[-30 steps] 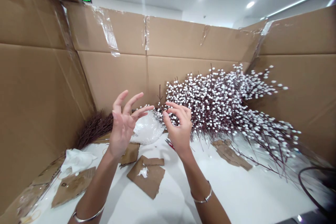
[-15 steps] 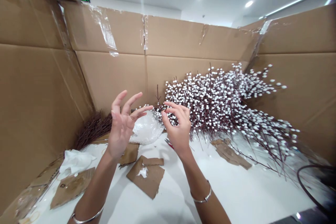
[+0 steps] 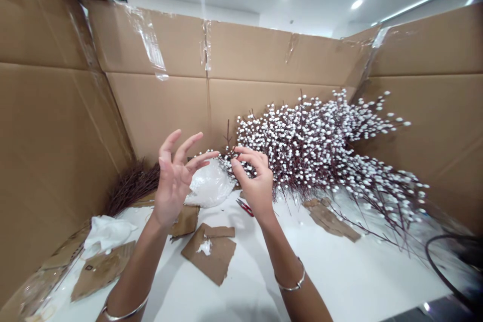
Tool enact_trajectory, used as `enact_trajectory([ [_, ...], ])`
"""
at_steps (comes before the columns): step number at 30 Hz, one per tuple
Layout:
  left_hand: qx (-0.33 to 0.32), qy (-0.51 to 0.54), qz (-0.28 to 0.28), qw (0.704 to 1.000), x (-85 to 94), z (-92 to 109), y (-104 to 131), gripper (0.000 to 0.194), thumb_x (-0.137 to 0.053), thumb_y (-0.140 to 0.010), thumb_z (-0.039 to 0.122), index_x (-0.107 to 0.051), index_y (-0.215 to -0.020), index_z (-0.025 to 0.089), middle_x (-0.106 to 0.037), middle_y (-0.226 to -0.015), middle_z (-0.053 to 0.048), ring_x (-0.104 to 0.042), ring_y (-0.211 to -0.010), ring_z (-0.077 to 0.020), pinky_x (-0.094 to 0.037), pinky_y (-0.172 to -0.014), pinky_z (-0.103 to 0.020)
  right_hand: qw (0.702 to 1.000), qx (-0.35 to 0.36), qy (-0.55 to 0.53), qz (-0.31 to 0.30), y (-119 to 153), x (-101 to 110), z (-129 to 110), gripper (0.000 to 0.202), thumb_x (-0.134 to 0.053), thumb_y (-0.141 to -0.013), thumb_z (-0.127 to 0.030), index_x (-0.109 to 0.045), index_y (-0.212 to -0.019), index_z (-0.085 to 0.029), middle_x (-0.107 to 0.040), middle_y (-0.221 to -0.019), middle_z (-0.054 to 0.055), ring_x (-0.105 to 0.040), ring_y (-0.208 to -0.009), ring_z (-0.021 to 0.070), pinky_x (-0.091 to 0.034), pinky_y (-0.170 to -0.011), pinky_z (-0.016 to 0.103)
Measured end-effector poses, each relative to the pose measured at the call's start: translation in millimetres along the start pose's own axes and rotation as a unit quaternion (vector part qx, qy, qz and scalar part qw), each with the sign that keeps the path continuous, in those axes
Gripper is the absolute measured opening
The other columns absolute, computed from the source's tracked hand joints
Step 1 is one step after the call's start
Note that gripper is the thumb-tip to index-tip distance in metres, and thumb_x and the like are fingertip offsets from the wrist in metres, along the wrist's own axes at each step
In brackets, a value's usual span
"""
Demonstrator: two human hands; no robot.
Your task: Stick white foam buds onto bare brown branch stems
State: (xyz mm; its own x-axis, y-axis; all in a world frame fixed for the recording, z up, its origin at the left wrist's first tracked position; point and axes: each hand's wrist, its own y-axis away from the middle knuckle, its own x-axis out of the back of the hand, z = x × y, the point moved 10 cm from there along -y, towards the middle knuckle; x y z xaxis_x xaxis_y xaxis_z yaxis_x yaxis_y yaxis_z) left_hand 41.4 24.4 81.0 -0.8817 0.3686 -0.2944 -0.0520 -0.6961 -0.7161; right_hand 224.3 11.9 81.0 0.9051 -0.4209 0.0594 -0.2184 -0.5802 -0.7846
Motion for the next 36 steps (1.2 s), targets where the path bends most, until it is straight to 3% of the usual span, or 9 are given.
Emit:
enact_trajectory([
  [4, 0.006, 0.013, 0.001, 1.0, 1.5, 0.2, -1.2, 0.052, -0.032, -0.095, 0.064, -0.044, -0.137, 0.035, -0.048, -0.147, -0.011, -0.067, -0.111, -0.0299, -0.049, -0.1, -0.05, 0.975, -0.126, -0.158, -0.088, 1.0, -20.0, 29.5, 0.012, -0.066, -0.084, -0.034, -0.068, -0.079, -0.023, -0.073, -0.115, 0.005, -0.064, -0.111, 0.0236, -0.048, -0.098, 0.045],
  [7, 0.009, 0.024, 0.003, 1.0, 3.1, 0.6, -2.2, 0.053, -0.031, -0.095, 0.064, -0.045, -0.136, 0.033, -0.049, -0.146, -0.012, -0.068, -0.109, -0.0302, -0.05, -0.097, -0.05, 0.946, -0.177, -0.23, -0.146, 5.1, -34.0, 37.4, 0.013, -0.069, -0.081, -0.035, -0.069, -0.079, -0.023, -0.072, -0.117, 0.005, -0.064, -0.111, 0.023, -0.05, -0.095, 0.041],
  [17, 0.018, 0.037, 0.002, 0.999, 2.4, 2.0, -2.8, 0.053, -0.028, -0.096, 0.064, -0.044, -0.135, 0.033, -0.05, -0.145, -0.011, -0.069, -0.104, -0.0278, -0.054, -0.089, -0.045, 0.93, -0.196, -0.25, -0.182, 9.0, -41.6, 33.8, 0.015, -0.073, -0.077, -0.037, -0.069, -0.072, -0.023, -0.069, -0.123, 0.005, -0.062, -0.116, 0.0221, -0.05, -0.095, 0.04],
  [36, 0.05, 0.091, 0.018, 0.994, 5.0, -1.8, -3.5, 0.054, -0.032, -0.094, 0.064, -0.048, -0.132, 0.029, -0.052, -0.143, -0.013, -0.07, -0.101, -0.0281, -0.056, -0.082, -0.04, 0.901, -0.221, -0.311, -0.209, 13.2, -50.5, 40.6, 0.011, -0.075, -0.077, -0.033, -0.072, -0.077, -0.023, -0.068, -0.125, 0.005, -0.058, -0.121, 0.0225, -0.045, -0.099, 0.036],
])
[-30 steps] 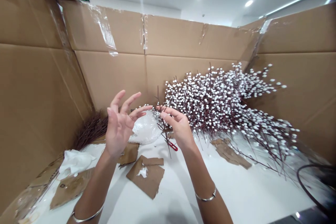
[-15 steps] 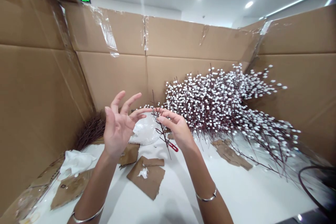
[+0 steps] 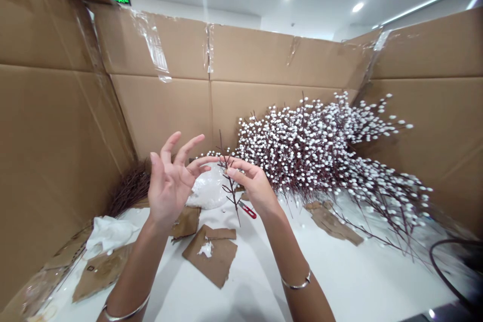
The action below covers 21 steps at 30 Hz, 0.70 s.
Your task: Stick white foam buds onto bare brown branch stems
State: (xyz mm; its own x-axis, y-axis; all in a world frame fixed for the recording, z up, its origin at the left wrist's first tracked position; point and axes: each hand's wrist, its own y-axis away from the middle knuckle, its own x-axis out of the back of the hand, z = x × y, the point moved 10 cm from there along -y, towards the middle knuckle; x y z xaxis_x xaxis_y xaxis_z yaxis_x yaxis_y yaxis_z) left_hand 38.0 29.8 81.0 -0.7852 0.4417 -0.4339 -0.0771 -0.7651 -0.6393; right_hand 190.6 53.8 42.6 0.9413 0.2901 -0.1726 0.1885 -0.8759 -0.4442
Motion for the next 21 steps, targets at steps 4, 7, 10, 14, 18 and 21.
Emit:
enact_trajectory([
  [4, 0.003, 0.005, 0.0, 1.0, 0.9, -1.4, -0.5, 0.054, -0.034, -0.094, 0.065, -0.048, -0.132, 0.029, -0.052, -0.143, -0.013, -0.07, -0.101, -0.0288, -0.056, -0.081, -0.04, 1.0, 0.001, -0.004, -0.004, -0.2, -0.2, 0.7, 0.01, -0.075, -0.078, -0.032, -0.071, -0.076, -0.023, -0.067, -0.125, 0.005, -0.058, -0.121, 0.0227, -0.046, -0.098, 0.037],
  [7, 0.004, 0.011, -0.001, 1.0, 0.8, -1.9, -0.6, 0.053, -0.034, -0.094, 0.065, -0.048, -0.132, 0.03, -0.054, -0.142, -0.012, -0.07, -0.101, -0.0286, -0.057, -0.082, -0.041, 1.0, 0.003, -0.005, -0.007, -0.5, -0.8, 0.6, 0.01, -0.075, -0.078, -0.032, -0.071, -0.076, -0.023, -0.067, -0.125, 0.005, -0.058, -0.12, 0.0226, -0.046, -0.098, 0.037],
  [10, 0.005, 0.016, -0.001, 1.0, 0.6, -1.9, -0.5, 0.052, -0.033, -0.095, 0.064, -0.048, -0.132, 0.03, -0.054, -0.142, -0.012, -0.07, -0.101, -0.0281, -0.057, -0.082, -0.04, 1.0, 0.005, -0.006, -0.007, -0.7, -1.1, 0.2, 0.01, -0.076, -0.078, -0.031, -0.071, -0.076, -0.023, -0.068, -0.124, 0.005, -0.059, -0.119, 0.0223, -0.046, -0.098, 0.037],
  [14, 0.005, 0.018, -0.005, 1.0, -0.2, -2.1, -0.6, 0.053, -0.034, -0.095, 0.064, -0.048, -0.132, 0.028, -0.052, -0.143, -0.014, -0.07, -0.101, -0.0285, -0.057, -0.082, -0.04, 1.0, 0.002, -0.011, -0.008, -0.3, -1.8, 0.2, 0.01, -0.075, -0.078, -0.03, -0.071, -0.075, -0.022, -0.068, -0.123, 0.005, -0.058, -0.121, 0.0217, -0.045, -0.099, 0.036],
  [18, 0.003, 0.02, -0.011, 1.0, 0.0, -2.9, -0.7, 0.053, -0.033, -0.095, 0.063, -0.048, -0.132, 0.029, -0.052, -0.143, -0.013, -0.07, -0.102, -0.0287, -0.056, -0.082, -0.04, 1.0, -0.003, -0.014, -0.009, -0.2, -1.5, 1.5, 0.009, -0.075, -0.079, -0.03, -0.071, -0.075, -0.022, -0.067, -0.125, 0.005, -0.059, -0.121, 0.0213, -0.046, -0.099, 0.036],
  [21, 0.001, 0.02, -0.017, 1.0, 0.2, -3.9, -0.9, 0.052, -0.031, -0.096, 0.062, -0.047, -0.132, 0.03, -0.052, -0.143, -0.013, -0.07, -0.102, -0.0281, -0.056, -0.082, -0.04, 1.0, -0.003, -0.02, -0.003, -0.6, 0.4, 2.1, 0.008, -0.075, -0.079, -0.03, -0.072, -0.078, -0.023, -0.068, -0.124, 0.004, -0.058, -0.122, 0.0211, -0.045, -0.102, 0.036],
])
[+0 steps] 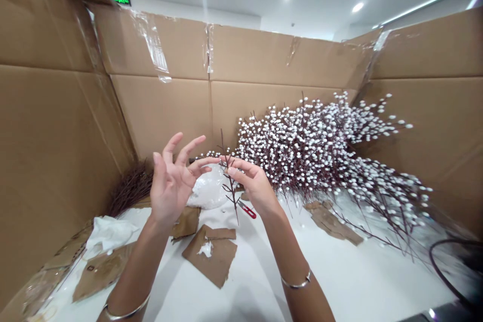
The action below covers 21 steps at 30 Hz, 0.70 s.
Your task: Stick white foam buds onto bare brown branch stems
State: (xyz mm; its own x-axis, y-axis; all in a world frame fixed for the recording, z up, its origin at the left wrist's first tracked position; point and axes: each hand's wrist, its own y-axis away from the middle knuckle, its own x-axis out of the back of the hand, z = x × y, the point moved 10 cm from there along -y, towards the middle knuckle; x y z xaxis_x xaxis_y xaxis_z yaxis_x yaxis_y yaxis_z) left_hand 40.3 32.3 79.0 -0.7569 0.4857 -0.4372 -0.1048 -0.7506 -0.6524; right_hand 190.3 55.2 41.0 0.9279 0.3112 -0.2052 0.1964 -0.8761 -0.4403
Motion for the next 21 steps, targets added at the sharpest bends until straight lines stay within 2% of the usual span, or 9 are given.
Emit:
enact_trajectory([
  [5, -0.002, -0.002, 0.0, 1.0, 1.7, -1.6, -1.0, 0.051, -0.032, -0.096, 0.062, -0.047, -0.133, 0.03, -0.052, -0.143, -0.013, -0.069, -0.102, -0.0281, -0.055, -0.082, -0.04, 1.0, 0.006, -0.006, -0.005, 0.0, -0.9, -0.8, 0.007, -0.075, -0.078, -0.031, -0.072, -0.077, -0.024, -0.068, -0.124, 0.004, -0.056, -0.124, 0.0208, -0.043, -0.103, 0.037],
  [10, 0.001, 0.003, 0.009, 1.0, 4.7, -3.0, -2.0, 0.051, -0.031, -0.096, 0.062, -0.047, -0.132, 0.03, -0.053, -0.142, -0.013, -0.069, -0.103, -0.0283, -0.055, -0.084, -0.042, 0.999, -0.016, -0.028, -0.019, 1.4, -5.2, 5.1, 0.011, -0.075, -0.079, -0.032, -0.074, -0.087, -0.024, -0.07, -0.12, 0.004, -0.061, -0.115, 0.0197, -0.043, -0.103, 0.036],
  [16, 0.016, 0.016, 0.042, 0.999, 14.1, -5.9, -3.8, 0.051, -0.031, -0.096, 0.063, -0.051, -0.128, 0.028, -0.055, -0.14, -0.013, -0.07, -0.1, -0.0286, -0.055, -0.086, -0.046, 0.996, -0.048, -0.033, -0.07, 3.2, -18.8, 13.8, 0.015, -0.075, -0.079, -0.036, -0.074, -0.086, -0.023, -0.072, -0.11, 0.004, -0.062, -0.104, 0.0187, -0.042, -0.101, 0.036],
  [21, 0.004, 0.006, 0.074, 0.997, 23.3, -1.0, -4.2, 0.049, -0.033, -0.095, 0.062, -0.054, -0.124, 0.029, -0.056, -0.139, -0.012, -0.07, -0.101, -0.028, -0.056, -0.084, -0.044, 0.999, -0.045, -0.01, -0.026, 2.9, -12.4, 10.5, 0.019, -0.077, -0.074, -0.038, -0.072, -0.081, -0.022, -0.07, -0.111, 0.004, -0.061, -0.103, 0.0188, -0.045, -0.095, 0.033],
])
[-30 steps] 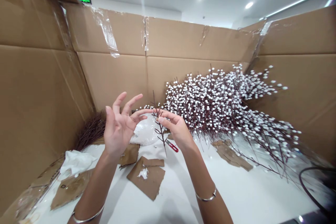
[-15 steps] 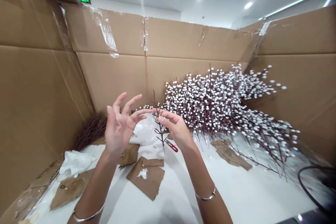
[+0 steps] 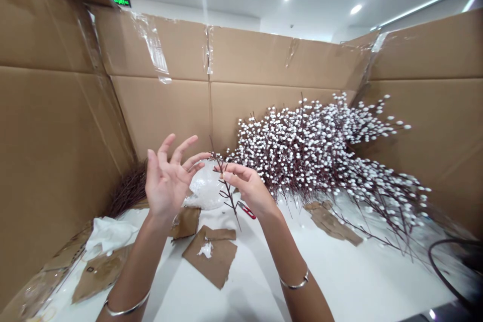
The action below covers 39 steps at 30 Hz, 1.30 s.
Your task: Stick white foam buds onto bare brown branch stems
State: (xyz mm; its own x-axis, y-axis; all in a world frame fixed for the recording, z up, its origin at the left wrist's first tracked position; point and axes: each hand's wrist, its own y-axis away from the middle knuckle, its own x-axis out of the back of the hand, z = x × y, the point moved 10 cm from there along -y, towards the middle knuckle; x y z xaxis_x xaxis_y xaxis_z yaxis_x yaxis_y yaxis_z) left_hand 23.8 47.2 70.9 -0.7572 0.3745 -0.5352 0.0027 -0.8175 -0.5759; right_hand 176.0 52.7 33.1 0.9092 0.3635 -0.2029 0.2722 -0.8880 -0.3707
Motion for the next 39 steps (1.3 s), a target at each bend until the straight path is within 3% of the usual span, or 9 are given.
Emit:
enact_trajectory([
  [5, -0.016, -0.011, 0.011, 1.0, 1.2, 7.2, 0.6, 0.048, -0.034, -0.095, 0.062, -0.056, -0.122, 0.03, -0.058, -0.137, -0.011, -0.07, -0.101, -0.0276, -0.056, -0.085, -0.043, 0.998, 0.023, 0.052, 0.039, -0.8, 7.7, -7.4, 0.018, -0.077, -0.073, -0.038, -0.07, -0.076, -0.022, -0.068, -0.11, 0.004, -0.061, -0.101, 0.0189, -0.047, -0.091, 0.033],
  [9, -0.02, -0.008, 0.019, 1.0, 1.9, 10.1, 1.2, 0.048, -0.033, -0.095, 0.062, -0.057, -0.12, 0.03, -0.059, -0.136, -0.01, -0.07, -0.1, -0.0272, -0.056, -0.085, -0.042, 0.996, 0.046, 0.068, 0.03, -2.0, 7.2, -10.7, 0.014, -0.075, -0.075, -0.034, -0.068, -0.074, -0.022, -0.068, -0.11, 0.004, -0.06, -0.107, 0.0197, -0.044, -0.095, 0.034],
  [39, 0.001, 0.011, 0.015, 1.0, 3.5, 4.7, 1.2, 0.052, -0.031, -0.094, 0.065, -0.057, -0.121, 0.029, -0.056, -0.139, -0.012, -0.069, -0.1, -0.0255, -0.056, -0.084, -0.041, 0.997, 0.036, 0.074, -0.002, -2.0, 2.0, -5.8, 0.016, -0.073, -0.079, -0.037, -0.067, -0.076, -0.023, -0.068, -0.118, 0.005, -0.061, -0.111, 0.0199, -0.046, -0.095, 0.034],
])
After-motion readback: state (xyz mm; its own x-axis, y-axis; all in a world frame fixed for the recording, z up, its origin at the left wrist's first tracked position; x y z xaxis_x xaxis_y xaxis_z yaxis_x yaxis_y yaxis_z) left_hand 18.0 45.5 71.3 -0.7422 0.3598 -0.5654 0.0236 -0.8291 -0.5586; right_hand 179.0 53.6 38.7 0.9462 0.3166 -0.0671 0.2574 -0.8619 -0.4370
